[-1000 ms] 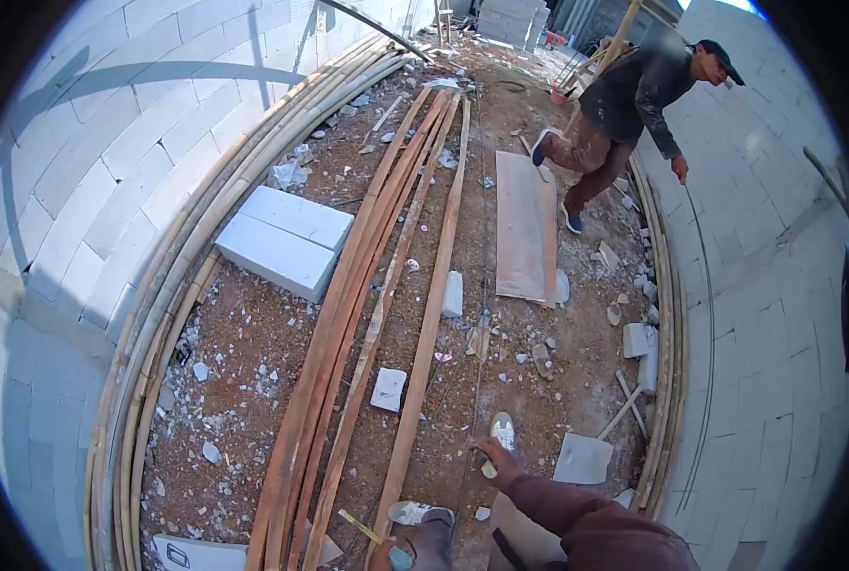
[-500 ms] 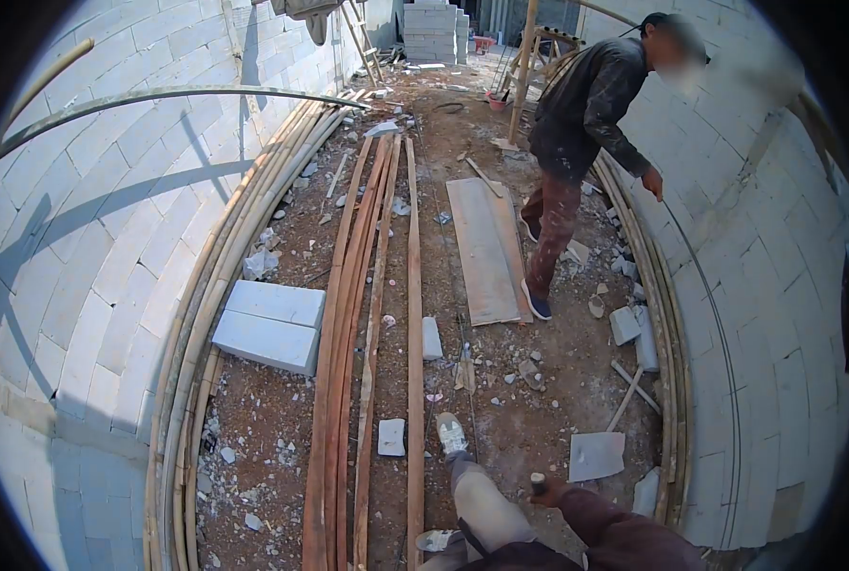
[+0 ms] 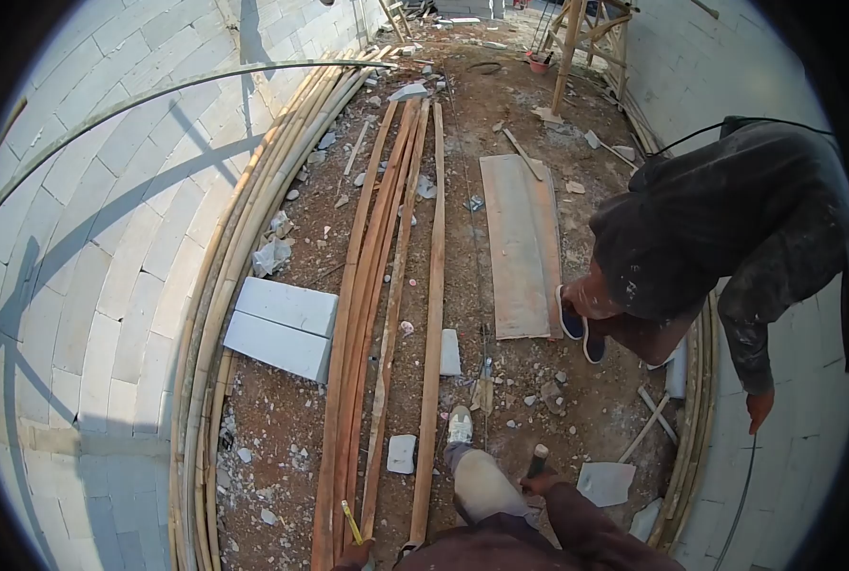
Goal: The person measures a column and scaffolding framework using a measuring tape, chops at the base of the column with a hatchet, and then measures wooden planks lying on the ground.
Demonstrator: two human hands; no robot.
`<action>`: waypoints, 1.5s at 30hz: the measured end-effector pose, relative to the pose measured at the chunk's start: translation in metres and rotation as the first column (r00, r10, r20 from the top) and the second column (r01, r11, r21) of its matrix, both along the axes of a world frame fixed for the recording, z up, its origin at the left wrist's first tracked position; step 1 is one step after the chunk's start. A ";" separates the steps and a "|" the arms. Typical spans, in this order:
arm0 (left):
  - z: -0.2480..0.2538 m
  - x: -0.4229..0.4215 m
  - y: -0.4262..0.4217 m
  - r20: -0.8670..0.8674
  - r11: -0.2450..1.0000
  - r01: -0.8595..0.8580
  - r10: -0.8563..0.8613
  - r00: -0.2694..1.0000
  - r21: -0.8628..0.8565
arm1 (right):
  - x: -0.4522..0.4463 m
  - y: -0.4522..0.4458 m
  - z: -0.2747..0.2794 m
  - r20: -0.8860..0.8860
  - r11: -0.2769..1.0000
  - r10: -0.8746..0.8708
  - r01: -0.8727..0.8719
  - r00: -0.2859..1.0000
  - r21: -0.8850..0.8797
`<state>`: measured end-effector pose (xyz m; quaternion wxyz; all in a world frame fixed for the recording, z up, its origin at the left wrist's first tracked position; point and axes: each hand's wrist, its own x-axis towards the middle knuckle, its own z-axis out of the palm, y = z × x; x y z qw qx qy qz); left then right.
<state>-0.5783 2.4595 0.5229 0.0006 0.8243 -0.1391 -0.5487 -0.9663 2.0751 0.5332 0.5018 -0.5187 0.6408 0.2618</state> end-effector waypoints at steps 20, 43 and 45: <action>-0.029 0.120 -0.409 0.028 0.492 0.852 -0.863 0.504 -0.177 | 0.108 -0.242 0.181 0.729 0.601 0.068 0.556 0.681 -0.575; 0.116 0.295 -1.088 -0.275 0.675 -0.382 0.266 0.924 -0.631 | 0.363 -0.822 0.267 0.701 0.576 0.526 0.405 0.481 -0.710; 0.078 0.316 -1.109 -0.323 0.664 -0.386 0.223 0.920 -0.640 | 0.373 -0.853 0.266 0.703 0.598 0.523 0.380 0.482 -0.706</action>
